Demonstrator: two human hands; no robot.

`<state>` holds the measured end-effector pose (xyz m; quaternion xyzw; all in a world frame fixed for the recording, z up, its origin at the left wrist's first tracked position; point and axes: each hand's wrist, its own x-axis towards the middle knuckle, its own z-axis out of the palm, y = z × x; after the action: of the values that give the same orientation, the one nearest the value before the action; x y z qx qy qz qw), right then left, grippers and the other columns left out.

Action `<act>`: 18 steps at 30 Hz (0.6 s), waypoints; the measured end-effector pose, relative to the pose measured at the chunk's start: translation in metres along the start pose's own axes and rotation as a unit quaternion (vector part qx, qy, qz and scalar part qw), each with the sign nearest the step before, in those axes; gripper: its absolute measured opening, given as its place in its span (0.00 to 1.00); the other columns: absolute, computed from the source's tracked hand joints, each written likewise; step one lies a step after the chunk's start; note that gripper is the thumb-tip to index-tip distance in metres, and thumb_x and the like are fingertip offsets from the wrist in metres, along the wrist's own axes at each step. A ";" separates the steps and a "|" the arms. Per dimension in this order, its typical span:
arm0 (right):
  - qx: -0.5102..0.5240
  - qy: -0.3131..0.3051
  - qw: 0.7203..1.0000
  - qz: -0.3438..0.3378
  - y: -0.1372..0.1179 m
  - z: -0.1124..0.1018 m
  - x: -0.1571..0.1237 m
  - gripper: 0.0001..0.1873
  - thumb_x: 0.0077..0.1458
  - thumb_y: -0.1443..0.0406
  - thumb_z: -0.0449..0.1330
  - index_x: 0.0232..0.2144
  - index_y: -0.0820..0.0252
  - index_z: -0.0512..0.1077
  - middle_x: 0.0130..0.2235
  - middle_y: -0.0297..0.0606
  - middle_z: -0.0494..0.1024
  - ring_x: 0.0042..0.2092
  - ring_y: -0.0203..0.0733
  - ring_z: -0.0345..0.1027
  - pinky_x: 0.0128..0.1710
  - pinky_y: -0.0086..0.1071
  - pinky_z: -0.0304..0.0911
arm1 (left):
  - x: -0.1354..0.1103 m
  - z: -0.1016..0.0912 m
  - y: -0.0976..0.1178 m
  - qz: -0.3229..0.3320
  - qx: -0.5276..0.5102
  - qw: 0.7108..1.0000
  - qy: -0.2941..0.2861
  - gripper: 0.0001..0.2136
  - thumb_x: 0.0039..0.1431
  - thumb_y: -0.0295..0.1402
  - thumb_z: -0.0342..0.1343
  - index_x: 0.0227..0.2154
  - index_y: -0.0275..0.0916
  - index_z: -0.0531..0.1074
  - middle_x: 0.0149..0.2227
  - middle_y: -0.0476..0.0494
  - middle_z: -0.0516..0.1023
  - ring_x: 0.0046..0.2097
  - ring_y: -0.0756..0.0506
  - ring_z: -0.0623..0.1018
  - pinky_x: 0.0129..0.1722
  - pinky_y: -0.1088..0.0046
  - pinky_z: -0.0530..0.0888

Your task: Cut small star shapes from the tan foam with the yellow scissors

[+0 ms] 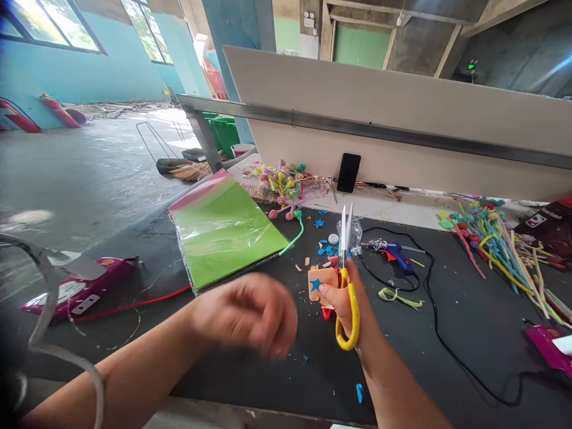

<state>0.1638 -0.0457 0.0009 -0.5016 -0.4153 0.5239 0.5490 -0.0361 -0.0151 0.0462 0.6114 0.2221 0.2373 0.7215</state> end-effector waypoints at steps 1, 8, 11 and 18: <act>-0.006 0.001 1.000 -0.005 0.000 0.000 0.000 0.25 0.42 0.66 0.67 0.43 0.50 0.63 0.34 0.31 0.75 0.33 0.41 0.73 0.31 0.33 0.70 | 0.005 -0.007 0.000 0.039 -0.016 0.999 0.019 0.10 0.44 0.39 0.64 0.23 0.37 0.75 0.27 0.41 0.77 0.33 0.44 0.76 0.36 0.69 0.71; 0.005 -0.025 1.000 0.012 -0.001 0.004 -0.003 0.28 0.40 0.66 0.69 0.43 0.48 0.62 0.34 0.30 0.76 0.33 0.44 0.74 0.31 0.36 0.70 | 0.035 -0.025 -0.035 0.047 -0.035 0.981 0.185 0.09 0.50 0.33 0.60 0.34 0.37 0.72 0.34 0.47 0.73 0.33 0.52 0.72 0.35 0.76 0.67; 0.003 -0.038 0.999 0.013 -0.001 0.004 -0.004 0.28 0.40 0.66 0.69 0.43 0.48 0.62 0.35 0.30 0.76 0.34 0.42 0.74 0.31 0.34 0.70 | 0.035 -0.020 -0.042 -0.001 -0.024 0.992 0.122 0.11 0.52 0.37 0.58 0.36 0.36 0.72 0.32 0.47 0.73 0.31 0.52 0.72 0.32 0.76 0.66; -0.061 -0.072 0.995 0.008 0.005 -0.001 -0.003 0.27 0.43 0.65 0.66 0.45 0.50 0.61 0.35 0.31 0.75 0.35 0.43 0.73 0.34 0.37 0.70 | 0.032 -0.010 -0.041 -0.024 -0.009 0.999 0.041 0.14 0.52 0.43 0.57 0.31 0.35 0.71 0.26 0.49 0.71 0.29 0.52 0.70 0.31 0.76 0.66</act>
<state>0.1641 -0.0490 -0.0037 -0.4981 -0.4813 0.5368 0.4817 -0.0141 0.0068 0.0033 0.5893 0.2641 0.2471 0.7224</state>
